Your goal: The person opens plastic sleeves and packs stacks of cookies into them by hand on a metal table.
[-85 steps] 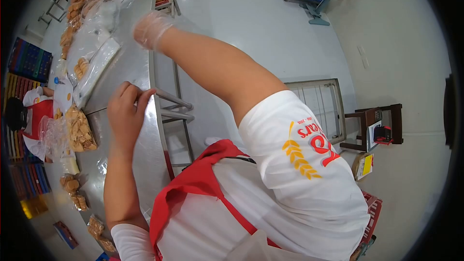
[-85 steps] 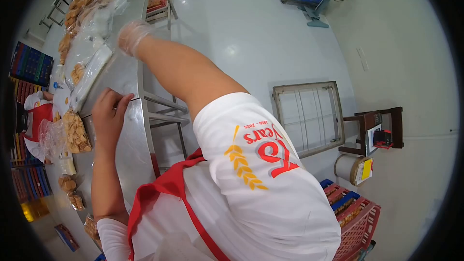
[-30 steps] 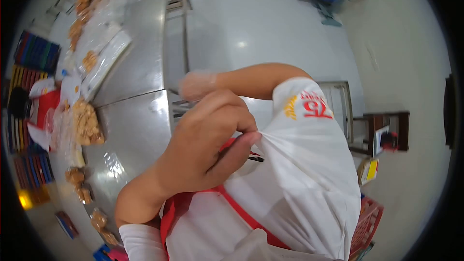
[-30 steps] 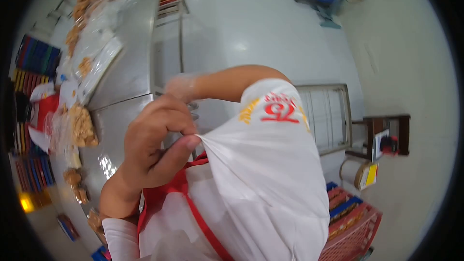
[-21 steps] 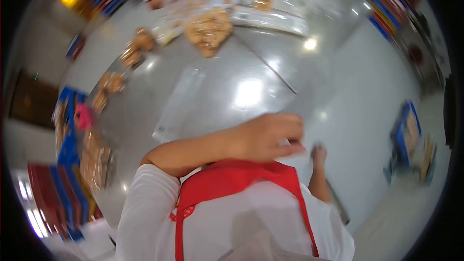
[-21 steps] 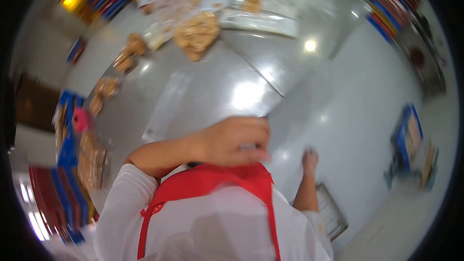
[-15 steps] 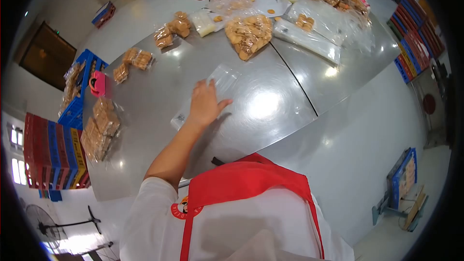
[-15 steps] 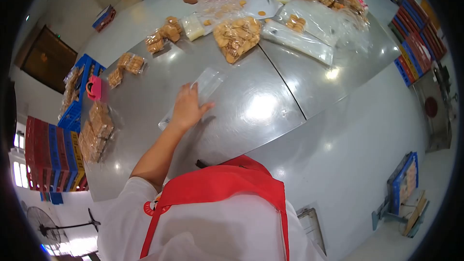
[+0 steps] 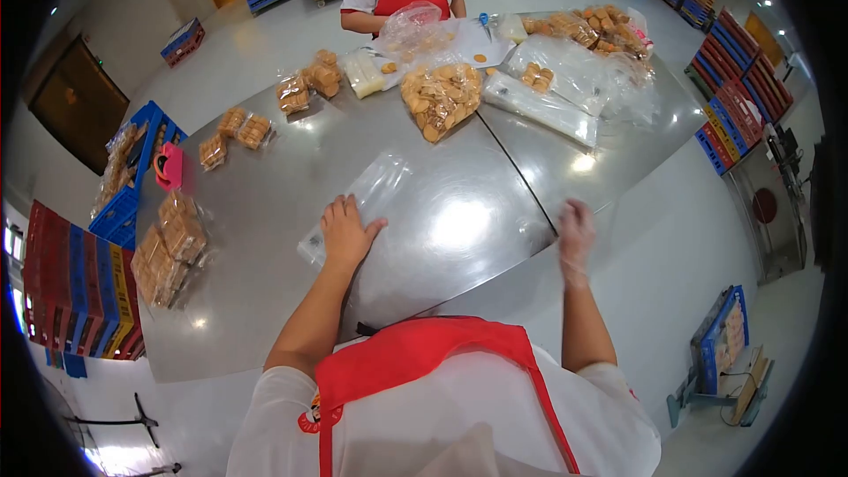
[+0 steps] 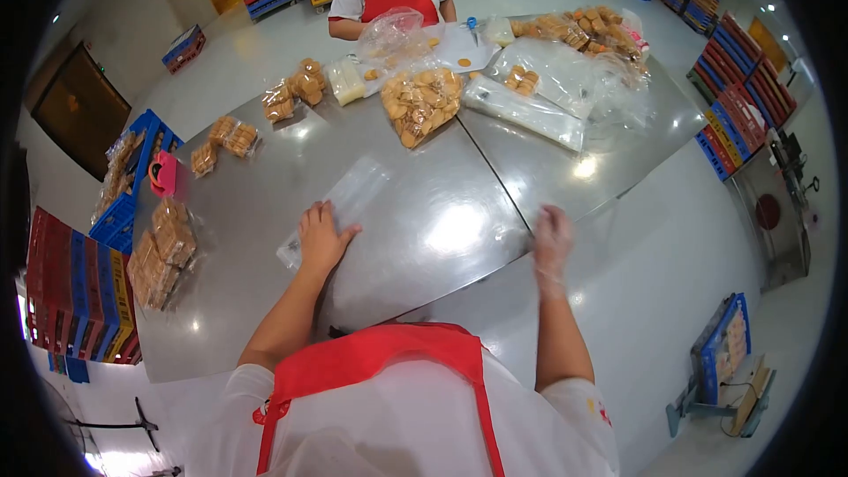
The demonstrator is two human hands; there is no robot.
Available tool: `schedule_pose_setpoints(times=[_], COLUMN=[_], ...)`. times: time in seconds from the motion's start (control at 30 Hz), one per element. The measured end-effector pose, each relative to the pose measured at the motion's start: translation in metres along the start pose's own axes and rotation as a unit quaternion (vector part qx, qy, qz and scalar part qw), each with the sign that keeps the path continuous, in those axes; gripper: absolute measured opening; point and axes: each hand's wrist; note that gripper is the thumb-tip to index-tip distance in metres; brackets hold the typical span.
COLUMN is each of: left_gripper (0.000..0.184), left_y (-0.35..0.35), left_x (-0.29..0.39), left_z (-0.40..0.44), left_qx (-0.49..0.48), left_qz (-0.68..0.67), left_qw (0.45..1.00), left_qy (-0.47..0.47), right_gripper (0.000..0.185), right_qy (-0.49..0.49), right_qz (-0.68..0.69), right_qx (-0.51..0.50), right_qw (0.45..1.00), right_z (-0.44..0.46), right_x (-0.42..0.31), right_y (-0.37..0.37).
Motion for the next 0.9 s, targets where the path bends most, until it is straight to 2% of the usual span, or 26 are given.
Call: schedule_pose_setpoints(times=[0.07, 0.1, 0.13, 0.2, 0.27, 0.3, 0.4, 0.5, 0.6, 0.7, 0.77, 0.8, 0.83, 0.9], left_gripper=[0.076, 0.079, 0.079, 0.078, 0.079, 0.08, 0.086, 0.089, 0.067, 0.038, 0.024, 0.019, 0.018, 0.016], left_y=[-0.004, -0.005, -0.003, 0.003, -0.006, -0.01, -0.014, -0.01, -0.003, -0.025, -0.052, -0.061, -0.064, -0.067], left_x=[0.004, 0.005, 0.003, -0.004, -0.001, 0.001, 0.003, 0.002, -0.005, 0.008, 0.032, 0.044, 0.052, 0.064], left_z=[0.001, 0.001, 0.001, 0.003, 0.011, 0.014, 0.03, 0.033, 0.03, 0.035, 0.031, 0.027, 0.021, 0.004], left_qx=[-0.013, -0.02, -0.026, -0.035, -0.067, -0.084, -0.12, -0.089, -0.024, -0.038, -0.027, -0.02, -0.038, -0.077], left_qz=[0.025, 0.038, 0.026, 0.006, -0.005, -0.009, -0.042, -0.069, -0.097, -0.234, -0.342, -0.395, -0.45, -0.552], left_qw=[0.999, 0.999, 0.999, 0.999, 0.996, 0.994, 0.98, 0.978, 0.984, 0.947, 0.923, 0.907, 0.883, 0.826], left_qy=[-0.016, -0.026, -0.026, -0.027, -0.057, -0.072, -0.152, -0.178, -0.146, -0.219, -0.172, -0.147, -0.125, -0.085], right_gripper=[0.019, 0.019, 0.019, 0.017, 0.019, 0.021, 0.022, 0.024, 0.024, 0.028, 0.033, 0.036, 0.042, 0.038], right_qy=[-0.015, 0.041, -0.01, -0.09, -0.053, -0.115, -0.074, 0.006, -0.02, -0.014, 0.072, 0.111, 0.247, 0.312], right_qz=[0.066, 0.072, 0.107, 0.102, 0.047, 0.006, 0.019, 0.049, 0.04, 0.069, 0.225, 0.302, 0.335, 0.396], right_qx=[-0.127, -0.214, -0.255, -0.282, -0.336, -0.345, -0.343, -0.357, -0.345, -0.339, -0.347, -0.348, -0.364, -0.338], right_qw=[0.99, 0.973, 0.961, 0.95, 0.939, 0.931, 0.936, 0.933, 0.937, 0.938, 0.907, 0.881, 0.833, 0.795], right_z=[-0.007, -0.018, -0.03, -0.053, -0.068, -0.066, -0.064, -0.06, -0.059, -0.061, -0.07, -0.067, -0.064, -0.051], right_x=[-0.038, -0.092, -0.082, -0.094, -0.105, -0.115, -0.114, -0.111, -0.114, -0.112, -0.093, -0.111, -0.127, -0.172], right_y=[0.058, 0.07, 0.102, 0.144, 0.159, 0.156, 0.161, 0.163, 0.161, 0.16, 0.174, 0.173, 0.163, 0.145])
Point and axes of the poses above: each hand's wrist, its own z-axis towards the middle knuckle, its own y-axis out of the palm, x = y × z, and after that the axes turned 3 degrees about x, right-handed
